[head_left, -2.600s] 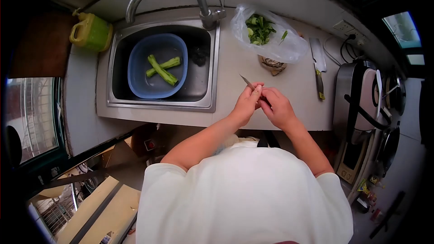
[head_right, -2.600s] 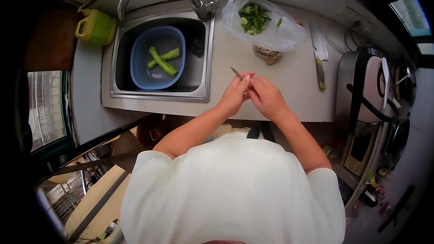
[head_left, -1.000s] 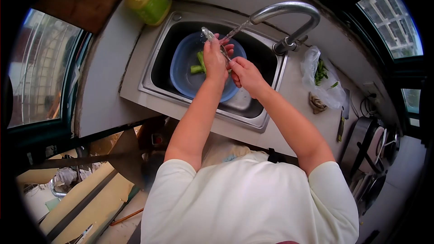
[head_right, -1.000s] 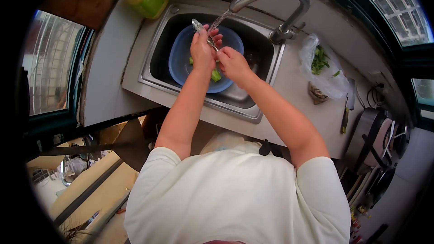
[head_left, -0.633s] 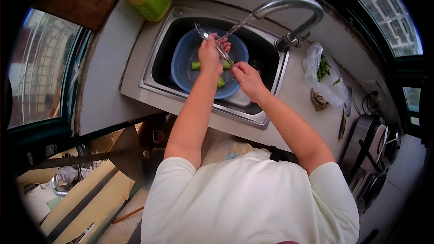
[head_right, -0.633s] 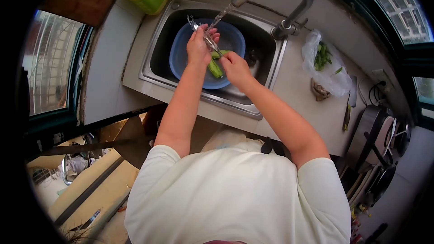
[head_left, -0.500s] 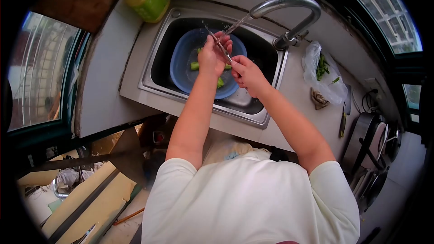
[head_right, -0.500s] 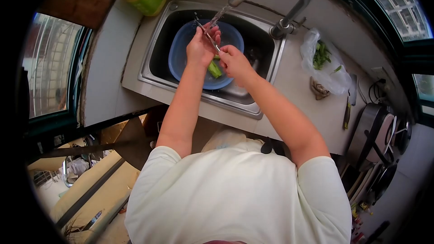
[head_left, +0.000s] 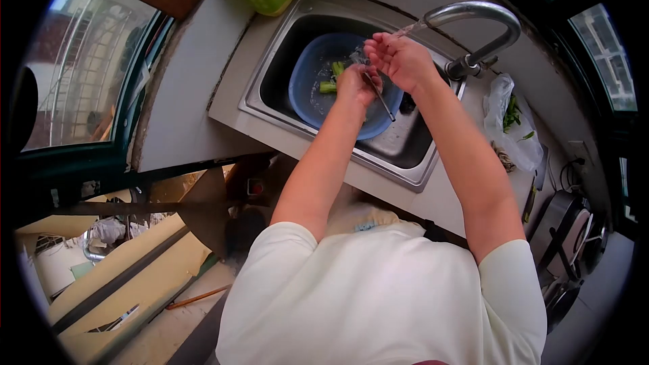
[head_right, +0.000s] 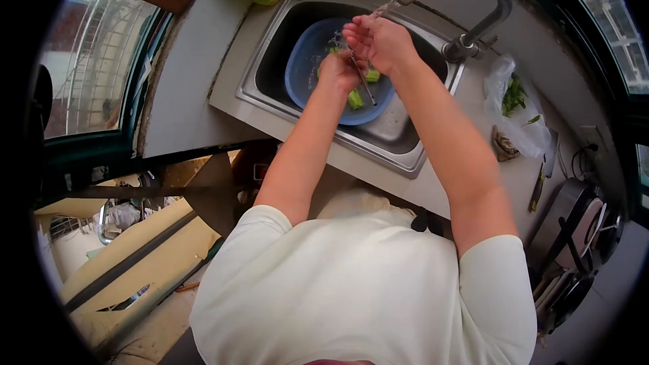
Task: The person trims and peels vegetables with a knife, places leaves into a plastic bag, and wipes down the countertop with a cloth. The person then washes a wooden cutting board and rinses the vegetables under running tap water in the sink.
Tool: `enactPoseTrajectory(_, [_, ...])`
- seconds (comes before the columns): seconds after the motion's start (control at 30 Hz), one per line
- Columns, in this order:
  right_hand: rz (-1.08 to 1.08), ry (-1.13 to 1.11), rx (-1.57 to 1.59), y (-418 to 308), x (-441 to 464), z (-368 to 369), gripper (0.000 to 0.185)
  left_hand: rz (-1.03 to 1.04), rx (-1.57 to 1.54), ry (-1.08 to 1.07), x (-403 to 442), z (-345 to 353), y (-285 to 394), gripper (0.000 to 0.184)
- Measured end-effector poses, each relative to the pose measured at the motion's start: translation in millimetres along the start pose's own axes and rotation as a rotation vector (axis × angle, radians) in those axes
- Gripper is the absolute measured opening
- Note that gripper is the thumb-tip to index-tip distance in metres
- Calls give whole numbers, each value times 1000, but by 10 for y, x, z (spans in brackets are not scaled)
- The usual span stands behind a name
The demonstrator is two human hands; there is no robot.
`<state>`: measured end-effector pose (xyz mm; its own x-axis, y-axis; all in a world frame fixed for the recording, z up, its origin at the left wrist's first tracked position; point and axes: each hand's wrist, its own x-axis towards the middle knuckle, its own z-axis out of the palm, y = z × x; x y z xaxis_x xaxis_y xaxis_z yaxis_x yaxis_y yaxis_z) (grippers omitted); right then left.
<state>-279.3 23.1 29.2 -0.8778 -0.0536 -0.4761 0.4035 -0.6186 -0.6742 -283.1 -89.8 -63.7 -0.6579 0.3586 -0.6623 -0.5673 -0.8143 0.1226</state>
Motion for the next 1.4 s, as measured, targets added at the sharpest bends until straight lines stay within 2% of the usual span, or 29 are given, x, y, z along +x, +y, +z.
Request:
enactPoseTrajectory(0.03, [-3,-25,39,-36,38,92,18,81,27,50,-82,147,-37,9])
enactPoseTrajectory(0.1, [-54,-104,-117,-87,-20,172,18,227,-133,-44,-4,278,-52,11])
enactPoseTrajectory(0.13, [-87,-134,-200,-116,-71,178,19,208,-134,-73,77,314,-10,11])
enactPoseTrajectory(0.2, [-278,-103,-728,-164,-259,149,20,153,-140,-144,306,450,38,12])
enactPoseTrajectory(0.23, [-370,-81,-994,-193,-360,110,20,202,-59,-56,264,528,81,14])
enactPoseTrajectory(0.27, [-405,-94,-1037,-222,-408,-30,21,215,7,19,229,639,34,16])
enactPoseTrajectory(0.3, [-376,-25,-995,-259,-468,-164,21,229,78,92,-46,877,14,17])
enactPoseTrajectory(0.33, [-351,43,-947,-300,-528,-296,20,175,11,46,90,842,14,21])
enactPoseTrajectory(0.37, [-326,109,-896,-345,-565,-445,20,205,62,16,203,792,-47,23])
enactPoseTrajectory(0.43, [-276,264,-864,-399,-560,-902,18,272,171,-40,-165,768,-118,31])
enactPoseTrajectory(0.5, [-274,454,-768,-441,-576,-1202,21,240,319,-134,-319,516,-106,34])
enactPoseTrajectory(0.57, [-304,573,-724,-559,-491,-1554,30,167,353,-139,-479,306,-81,33])
enactPoseTrajectory(0.63, [-465,733,-783,-619,-192,-2055,38,132,377,-111,-529,208,-73,31])
enactPoseTrajectory(0.67, [-468,830,-829,-684,-97,-2144,50,137,380,-91,-525,207,-74,30])
enactPoseTrajectory(0.77, [-398,1016,-868,-871,-74,-1872,50,86,297,-37,-318,302,17,19])
enactPoseTrajectory(0.83, [-360,929,-703,-897,203,-2220,52,73,153,-31,-7,352,118,8])
enactPoseTrajectory(0.9, [-306,869,-616,-926,262,-2266,55,-34,-2,-85,297,342,306,3])
enactPoseTrajectory(0.97, [-401,668,-820,-879,327,-2502,57,-96,-39,-220,387,351,404,6])
enactPoseTrajectory(1.0, [-453,639,-799,-861,292,-2491,56,-76,-114,-186,395,399,397,7])
enactPoseTrajectory(1.03, [-503,604,-780,-789,239,-2444,56,-53,-191,-149,379,434,377,7])
enactPoseTrajectory(1.07, [-452,636,-821,-824,-20,-2187,53,-75,-136,-208,309,405,344,9])
enactPoseTrajectory(1.1, [-368,696,-963,-922,-547,-1527,51,-54,-140,-188,327,338,302,10])
enactPoseTrajectory(1.13, [-447,718,-1054,-757,-539,-1636,47,-44,-161,-172,230,307,226,11])
enactPoseTrajectory(1.17, [-339,537,-1055,-725,-795,-1390,41,-36,-183,-156,109,288,117,13])
enactPoseTrajectory(1.2, [-407,434,-1081,-480,-857,-1396,36,20,-165,-73,10,301,-27,15])
enactPoseTrajectory(1.23, [-21,199,-869,-456,-1012,-1162,42,78,-144,15,-77,287,-142,16])
enactPoseTrajectory(1.3, [259,-55,-716,-327,-1181,-835,46,112,-102,45,-64,122,-296,20])
enactPoseTrajectory(1.4, [156,-152,-900,-141,-1148,-619,36,193,-5,76,-194,156,-571,23])
